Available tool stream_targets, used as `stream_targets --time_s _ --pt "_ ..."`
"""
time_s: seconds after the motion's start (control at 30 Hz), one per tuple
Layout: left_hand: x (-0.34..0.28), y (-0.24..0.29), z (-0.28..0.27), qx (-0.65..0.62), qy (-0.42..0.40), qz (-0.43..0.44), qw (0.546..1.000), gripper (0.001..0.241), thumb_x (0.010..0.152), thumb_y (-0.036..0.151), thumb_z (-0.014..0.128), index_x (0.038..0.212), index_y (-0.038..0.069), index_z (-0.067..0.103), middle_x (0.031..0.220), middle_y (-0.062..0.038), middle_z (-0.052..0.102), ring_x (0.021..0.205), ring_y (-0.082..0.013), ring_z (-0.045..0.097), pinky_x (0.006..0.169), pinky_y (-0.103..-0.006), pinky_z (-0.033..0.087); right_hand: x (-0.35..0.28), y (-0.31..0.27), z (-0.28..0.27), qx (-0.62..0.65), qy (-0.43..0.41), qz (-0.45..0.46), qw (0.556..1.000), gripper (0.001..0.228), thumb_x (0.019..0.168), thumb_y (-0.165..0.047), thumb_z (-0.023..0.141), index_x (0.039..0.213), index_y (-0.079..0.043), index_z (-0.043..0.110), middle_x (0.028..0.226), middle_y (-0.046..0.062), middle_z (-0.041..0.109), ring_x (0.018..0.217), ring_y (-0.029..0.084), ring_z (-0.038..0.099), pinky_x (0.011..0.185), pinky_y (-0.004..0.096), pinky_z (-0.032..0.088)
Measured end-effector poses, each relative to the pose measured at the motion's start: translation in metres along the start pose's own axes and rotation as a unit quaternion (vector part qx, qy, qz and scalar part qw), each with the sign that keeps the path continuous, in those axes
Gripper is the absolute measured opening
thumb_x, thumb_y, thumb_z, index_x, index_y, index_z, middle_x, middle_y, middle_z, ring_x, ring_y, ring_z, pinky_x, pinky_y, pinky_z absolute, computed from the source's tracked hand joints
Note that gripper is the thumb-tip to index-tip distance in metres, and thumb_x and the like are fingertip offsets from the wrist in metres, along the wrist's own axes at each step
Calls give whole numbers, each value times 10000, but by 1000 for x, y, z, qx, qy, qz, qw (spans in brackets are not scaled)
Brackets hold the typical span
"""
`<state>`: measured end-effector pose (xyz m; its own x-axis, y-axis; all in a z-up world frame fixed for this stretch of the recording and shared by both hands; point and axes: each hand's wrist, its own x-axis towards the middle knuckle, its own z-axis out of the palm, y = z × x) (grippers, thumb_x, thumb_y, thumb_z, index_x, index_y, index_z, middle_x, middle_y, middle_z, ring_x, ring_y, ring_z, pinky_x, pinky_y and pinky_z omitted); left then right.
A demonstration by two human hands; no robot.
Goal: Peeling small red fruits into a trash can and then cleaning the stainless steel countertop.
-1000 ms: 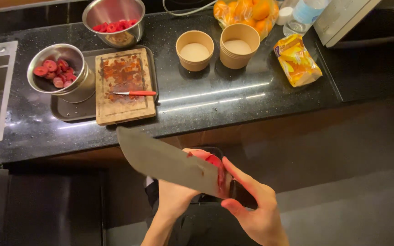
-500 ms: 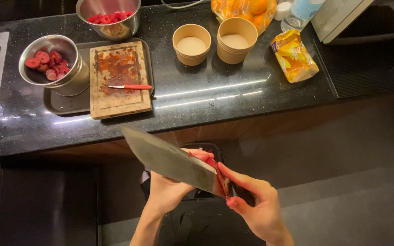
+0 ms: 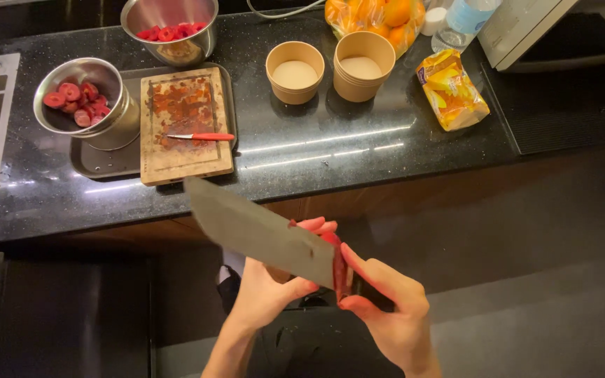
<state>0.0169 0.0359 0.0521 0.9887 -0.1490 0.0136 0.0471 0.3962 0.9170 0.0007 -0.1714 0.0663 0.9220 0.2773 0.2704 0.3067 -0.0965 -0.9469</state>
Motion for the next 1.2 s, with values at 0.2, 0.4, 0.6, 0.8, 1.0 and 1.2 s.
stream_targets --time_s 0.2,0.4,0.6,0.8,1.0,1.2 --pt "-7 -20 1 65 101 -26 992 525 740 124 864 1215 -22 694 1149 -120 752 1059 -203 710 936 -349 578 8 -14 3 -66 -29 -20 997 660 854 -214 823 1417 29 577 858 37 672 746 119 599 729 242 511" --pt "-5 -12 -4 78 74 36 994 571 699 55 834 1241 -28 673 1238 -111 717 1150 -194 711 1001 -343 563 10 -15 5 -36 -51 -13 998 627 881 -160 786 1425 50 553 1014 107 720 814 157 679 807 251 541" --pt "-6 -3 -4 91 68 58 992 568 668 43 809 1221 -45 711 1217 -126 738 1107 -209 721 974 -351 585 6 -8 7 -72 -25 -32 997 643 834 -128 827 1415 28 598 886 72 659 779 137 616 766 229 526" --pt "-9 -8 -20 66 -10 14 998 600 669 52 789 1255 -6 673 1212 -103 724 1117 -192 706 974 -353 587 -4 1 -1 78 -60 89 991 697 833 -152 833 1457 15 572 970 38 697 840 112 595 783 251 518" --pt "-8 7 -24 81 -59 -6 995 567 700 62 787 1251 -10 672 1247 -95 712 1140 -190 685 983 -358 576 -6 6 -3 97 -82 77 989 674 899 -249 790 1460 38 552 1156 19 695 966 108 586 867 255 483" --pt "-1 18 -16 46 -104 60 992 426 852 41 791 1259 -22 681 1333 -131 702 1256 -224 675 1118 -369 541 -5 7 -2 84 -43 96 991 595 891 -129 754 1437 57 609 959 28 667 813 102 549 754 262 466"
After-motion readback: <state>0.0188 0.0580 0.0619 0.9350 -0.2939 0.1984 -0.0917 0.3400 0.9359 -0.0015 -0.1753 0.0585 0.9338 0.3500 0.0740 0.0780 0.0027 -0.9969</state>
